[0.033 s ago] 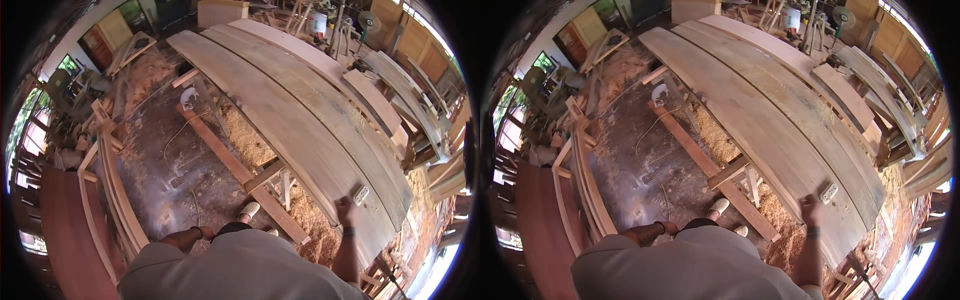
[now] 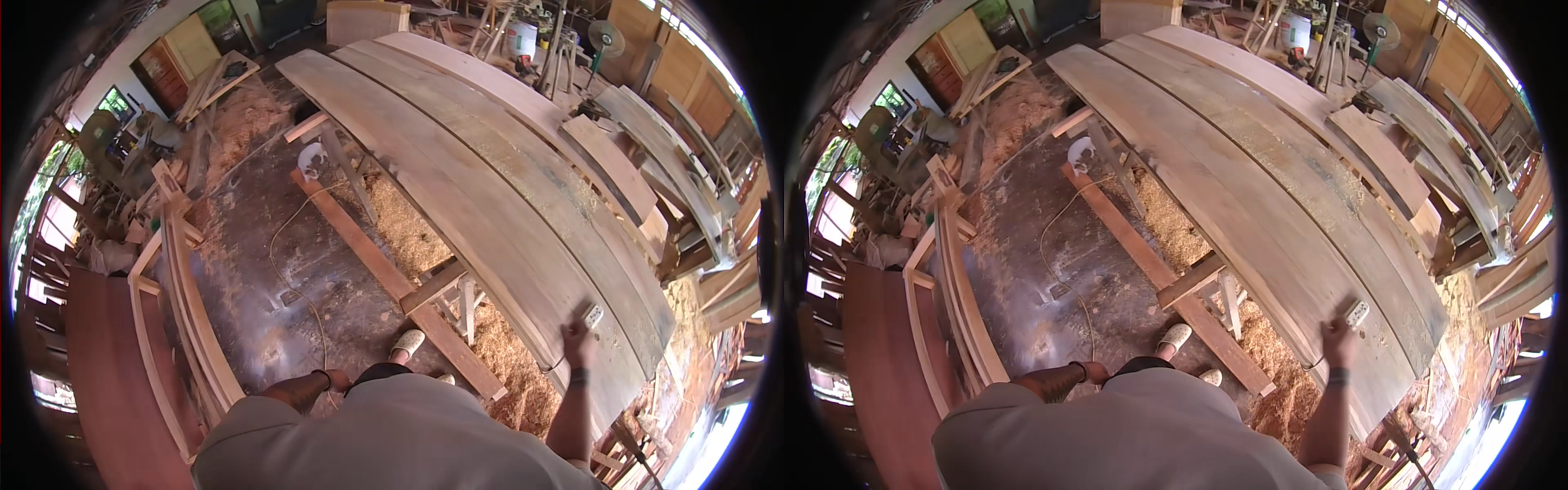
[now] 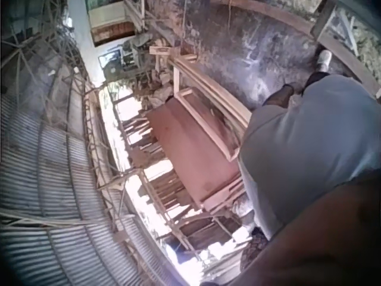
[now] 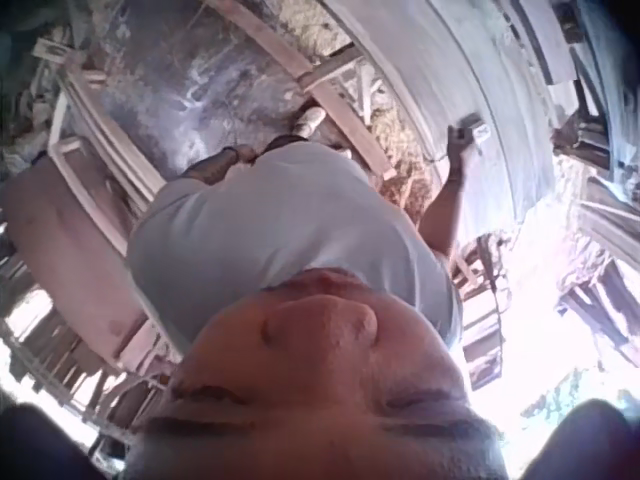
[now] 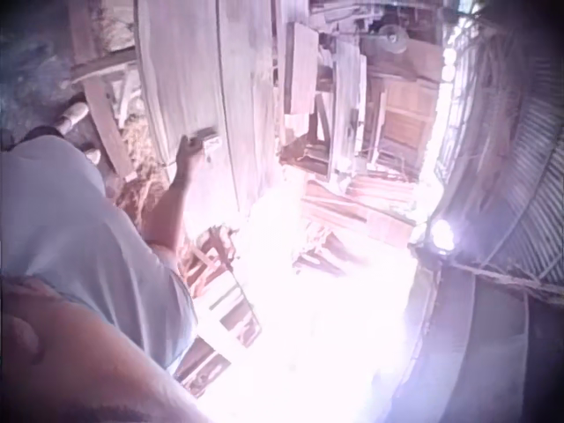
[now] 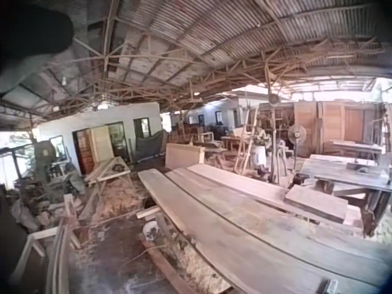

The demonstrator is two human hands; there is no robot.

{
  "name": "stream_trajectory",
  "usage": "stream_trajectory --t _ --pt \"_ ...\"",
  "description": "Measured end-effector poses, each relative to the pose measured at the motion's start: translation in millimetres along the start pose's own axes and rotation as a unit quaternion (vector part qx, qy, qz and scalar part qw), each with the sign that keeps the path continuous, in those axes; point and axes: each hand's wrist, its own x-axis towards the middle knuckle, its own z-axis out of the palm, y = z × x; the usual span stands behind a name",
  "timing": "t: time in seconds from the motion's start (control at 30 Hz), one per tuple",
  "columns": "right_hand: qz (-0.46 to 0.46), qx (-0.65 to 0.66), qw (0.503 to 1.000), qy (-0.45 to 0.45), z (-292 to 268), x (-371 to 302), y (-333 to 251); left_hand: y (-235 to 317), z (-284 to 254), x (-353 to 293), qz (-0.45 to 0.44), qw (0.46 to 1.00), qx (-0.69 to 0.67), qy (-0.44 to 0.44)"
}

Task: The person uncoils a power cord, picks up an electric wood router, and plugs it into an extension outlet. They then adjust wooden planks on a work surface and position the router on top of a board.

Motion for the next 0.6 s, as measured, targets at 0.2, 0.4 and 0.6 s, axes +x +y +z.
stream_trajectory --t 0.2,0.4,0.6 --pt "-0.006 -0.190 0.981 -0.040 -7 34 136 32 -31 8 0.030 0.993 0.007 0.115" --pt "0.003 -0.106 0.994 0.003 39 39 148 75 -72 -26 0.057 0.966 -0.134 0.212" --pt "0.000 -0.065 0.998 0.023 38 35 144 72 -63 -15 0.062 0.971 -0.117 0.201"
